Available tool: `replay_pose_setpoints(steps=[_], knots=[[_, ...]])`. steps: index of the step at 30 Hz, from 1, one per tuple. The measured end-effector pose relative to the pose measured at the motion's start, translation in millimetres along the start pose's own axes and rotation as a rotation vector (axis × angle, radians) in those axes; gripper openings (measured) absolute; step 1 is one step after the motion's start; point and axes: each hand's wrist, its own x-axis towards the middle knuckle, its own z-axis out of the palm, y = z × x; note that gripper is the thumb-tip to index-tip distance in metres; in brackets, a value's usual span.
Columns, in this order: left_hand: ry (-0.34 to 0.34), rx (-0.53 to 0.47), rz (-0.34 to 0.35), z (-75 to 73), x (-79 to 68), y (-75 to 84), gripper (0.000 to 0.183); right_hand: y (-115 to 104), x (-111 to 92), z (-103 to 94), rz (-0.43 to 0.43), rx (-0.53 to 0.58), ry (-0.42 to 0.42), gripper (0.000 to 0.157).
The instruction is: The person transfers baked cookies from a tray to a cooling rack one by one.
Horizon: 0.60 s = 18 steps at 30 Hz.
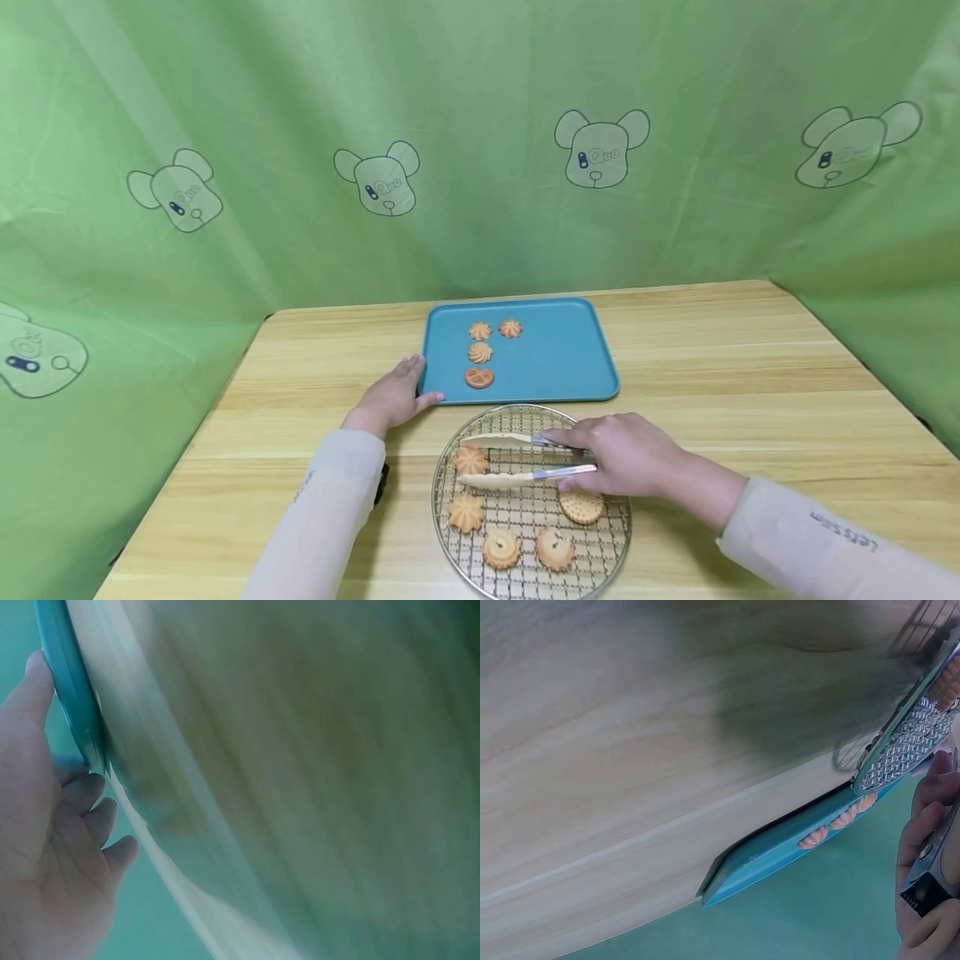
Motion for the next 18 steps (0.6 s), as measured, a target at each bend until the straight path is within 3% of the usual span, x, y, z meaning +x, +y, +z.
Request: replay_pose_setpoints(steps=[18], knots=[[0.002, -0.007, -0.006, 0.6, -0.5, -0.5, 0.085, 2.6, 0.3, 2.3, 0.012, 0.004, 0.043, 0.078]])
